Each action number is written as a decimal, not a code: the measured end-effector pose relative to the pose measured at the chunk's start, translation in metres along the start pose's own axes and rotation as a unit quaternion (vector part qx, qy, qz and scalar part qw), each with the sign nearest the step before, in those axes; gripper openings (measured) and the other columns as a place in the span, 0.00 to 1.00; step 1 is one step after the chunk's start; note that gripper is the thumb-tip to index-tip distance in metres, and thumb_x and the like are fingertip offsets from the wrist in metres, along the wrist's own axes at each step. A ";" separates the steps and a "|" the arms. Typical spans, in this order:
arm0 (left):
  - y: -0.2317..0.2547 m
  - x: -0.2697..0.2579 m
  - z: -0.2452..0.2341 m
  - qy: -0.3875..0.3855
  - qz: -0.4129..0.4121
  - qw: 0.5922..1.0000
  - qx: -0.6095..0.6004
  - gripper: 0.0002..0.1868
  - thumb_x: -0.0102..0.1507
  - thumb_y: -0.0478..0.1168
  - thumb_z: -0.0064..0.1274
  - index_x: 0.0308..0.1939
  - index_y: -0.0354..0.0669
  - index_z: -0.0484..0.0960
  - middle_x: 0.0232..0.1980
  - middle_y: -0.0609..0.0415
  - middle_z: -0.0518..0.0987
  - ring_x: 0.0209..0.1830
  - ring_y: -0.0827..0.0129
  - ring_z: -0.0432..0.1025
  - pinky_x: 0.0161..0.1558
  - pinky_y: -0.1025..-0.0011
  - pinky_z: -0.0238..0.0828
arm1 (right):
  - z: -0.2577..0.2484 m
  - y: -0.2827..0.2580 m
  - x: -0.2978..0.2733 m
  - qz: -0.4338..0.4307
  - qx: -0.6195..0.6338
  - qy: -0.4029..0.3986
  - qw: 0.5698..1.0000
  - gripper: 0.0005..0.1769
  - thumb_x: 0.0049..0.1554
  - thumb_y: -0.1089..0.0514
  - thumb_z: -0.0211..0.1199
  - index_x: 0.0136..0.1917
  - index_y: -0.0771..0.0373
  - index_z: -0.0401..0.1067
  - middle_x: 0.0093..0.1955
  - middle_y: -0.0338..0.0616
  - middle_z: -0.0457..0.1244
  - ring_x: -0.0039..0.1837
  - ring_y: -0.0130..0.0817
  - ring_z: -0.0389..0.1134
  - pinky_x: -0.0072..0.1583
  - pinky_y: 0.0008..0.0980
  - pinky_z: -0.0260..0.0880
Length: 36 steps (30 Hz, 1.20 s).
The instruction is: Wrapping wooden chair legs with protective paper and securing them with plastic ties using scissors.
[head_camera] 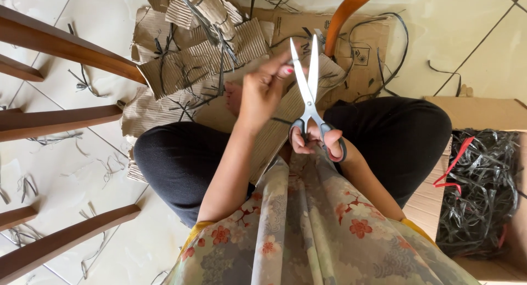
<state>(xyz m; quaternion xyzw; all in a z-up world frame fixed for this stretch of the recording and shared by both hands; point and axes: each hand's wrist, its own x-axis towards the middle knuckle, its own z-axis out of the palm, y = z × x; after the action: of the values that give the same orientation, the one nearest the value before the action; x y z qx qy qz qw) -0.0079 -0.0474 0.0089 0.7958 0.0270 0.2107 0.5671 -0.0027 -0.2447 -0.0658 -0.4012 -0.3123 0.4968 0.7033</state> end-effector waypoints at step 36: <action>-0.090 -0.080 -0.089 -0.207 -0.083 0.958 -0.179 0.14 0.67 0.29 0.45 0.48 0.43 0.87 0.24 0.53 0.83 0.27 0.64 0.77 0.46 0.64 0.74 | -0.030 0.068 0.099 0.143 -0.560 0.063 0.814 0.18 0.58 0.49 0.55 0.46 0.68 0.72 0.33 0.62 0.65 0.42 0.65 0.70 0.42 0.51 0.70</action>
<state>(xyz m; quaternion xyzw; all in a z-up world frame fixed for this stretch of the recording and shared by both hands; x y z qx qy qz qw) -0.0958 0.0410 -0.0738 0.7026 -0.0627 -0.0048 0.7088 0.0229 -0.1462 -0.1355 -0.7962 -0.4308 0.3046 0.2962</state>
